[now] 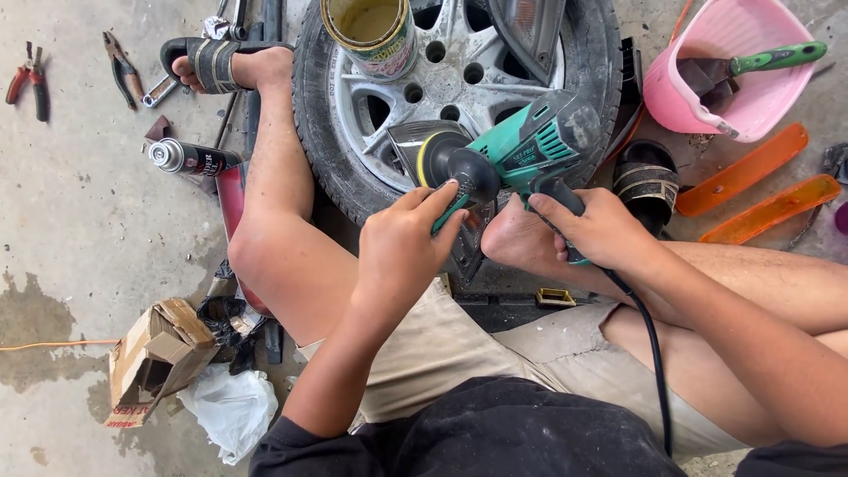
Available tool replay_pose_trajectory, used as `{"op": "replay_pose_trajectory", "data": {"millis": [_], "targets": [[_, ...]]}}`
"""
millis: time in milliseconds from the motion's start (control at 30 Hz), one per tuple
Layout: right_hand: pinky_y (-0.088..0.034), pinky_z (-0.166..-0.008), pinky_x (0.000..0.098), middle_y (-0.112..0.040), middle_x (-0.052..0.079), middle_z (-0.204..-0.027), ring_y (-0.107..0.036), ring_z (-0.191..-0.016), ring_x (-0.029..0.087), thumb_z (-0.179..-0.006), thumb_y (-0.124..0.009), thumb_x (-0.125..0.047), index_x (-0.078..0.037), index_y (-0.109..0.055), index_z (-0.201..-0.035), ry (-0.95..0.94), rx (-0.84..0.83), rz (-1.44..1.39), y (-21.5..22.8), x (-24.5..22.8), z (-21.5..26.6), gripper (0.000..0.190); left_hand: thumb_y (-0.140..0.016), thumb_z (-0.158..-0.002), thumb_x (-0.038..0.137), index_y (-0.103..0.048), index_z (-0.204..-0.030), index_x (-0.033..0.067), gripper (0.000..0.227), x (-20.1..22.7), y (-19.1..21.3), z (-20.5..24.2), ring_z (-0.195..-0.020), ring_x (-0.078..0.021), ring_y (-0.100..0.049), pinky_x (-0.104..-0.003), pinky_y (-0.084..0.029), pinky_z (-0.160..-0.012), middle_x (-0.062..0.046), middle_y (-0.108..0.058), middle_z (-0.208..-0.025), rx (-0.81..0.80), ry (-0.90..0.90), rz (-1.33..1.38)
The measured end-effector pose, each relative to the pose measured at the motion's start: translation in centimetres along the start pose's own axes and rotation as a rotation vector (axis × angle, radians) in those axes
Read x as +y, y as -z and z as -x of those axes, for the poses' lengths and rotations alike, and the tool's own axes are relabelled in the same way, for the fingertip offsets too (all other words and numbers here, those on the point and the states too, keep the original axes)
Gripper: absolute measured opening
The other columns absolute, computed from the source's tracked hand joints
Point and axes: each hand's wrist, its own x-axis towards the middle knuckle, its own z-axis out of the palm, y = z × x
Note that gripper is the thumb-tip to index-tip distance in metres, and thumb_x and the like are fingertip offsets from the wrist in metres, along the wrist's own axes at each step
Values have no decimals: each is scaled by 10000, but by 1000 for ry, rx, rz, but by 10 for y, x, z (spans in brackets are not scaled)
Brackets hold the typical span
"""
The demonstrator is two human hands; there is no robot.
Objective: The person uses a green electric polisher to buff the surface of a clear plastic motorcycle turn signal lens. The person holds the lens with the left hand and operates the polisher with the right hand, moving the tool across the lens surface.
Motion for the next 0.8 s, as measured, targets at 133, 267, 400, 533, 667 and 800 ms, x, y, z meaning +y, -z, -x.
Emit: {"op": "replay_pose_trajectory", "data": {"millis": [133, 267, 400, 533, 667, 800], "targets": [[-583, -528, 329, -668, 150, -538, -718, -531, 222, -1012, -652, -441, 22, -683, -674, -14, 3, 15, -6, -10, -5, 574, -802, -905, 257, -786, -1181, 172, 290, -14, 2, 0, -784, -354, -777, -432, -638, -604, -157, -774, -973, 20, 38, 50], [-582, -539, 303, -669, 124, -533, -716, -541, 198, -995, -659, -487, -6, -671, -664, -21, 11, 95, -2, -33, -7, 584, -828, -885, 253, -780, -1165, 181, 293, -25, -2, -2, -796, -357, -777, -423, -642, -619, -142, -780, -964, 74, 94, 117], [-585, -522, 297, -659, 133, -535, -705, -510, 195, -992, -659, -497, 4, -660, -693, -27, -15, 102, 4, -34, -13, 584, -836, -880, 242, -785, -1142, 156, 281, -23, 2, -10, -770, -377, -774, -419, -639, -588, -176, -775, -931, 75, 96, 104], [-583, -508, 309, -646, 145, -539, -696, -508, 204, -991, -670, -460, 22, -652, -693, -31, -4, 57, 2, -25, -8, 567, -833, -881, 252, -782, -1139, 173, 275, -19, -3, -11, -770, -375, -773, -427, -639, -572, -166, -775, -938, 75, 76, 75], [-581, -488, 344, -655, 172, -540, -702, -505, 235, -1010, -653, -444, 45, -660, -676, -22, 19, 43, 1, -4, -1, 592, -835, -876, 245, -787, -1126, 168, 265, -9, -7, -7, -761, -361, -778, -414, -642, -575, -165, -779, -930, 31, 63, 100], [-594, -493, 353, -659, 193, -554, -702, -510, 248, -1014, -653, -466, 71, -664, -714, -59, 6, -1, 1, 6, 6, 615, -837, -881, 219, -778, -1149, 162, 280, -5, -7, -2, -789, -384, -775, -425, -645, -578, -179, -774, -946, -3, 42, 112]]}}
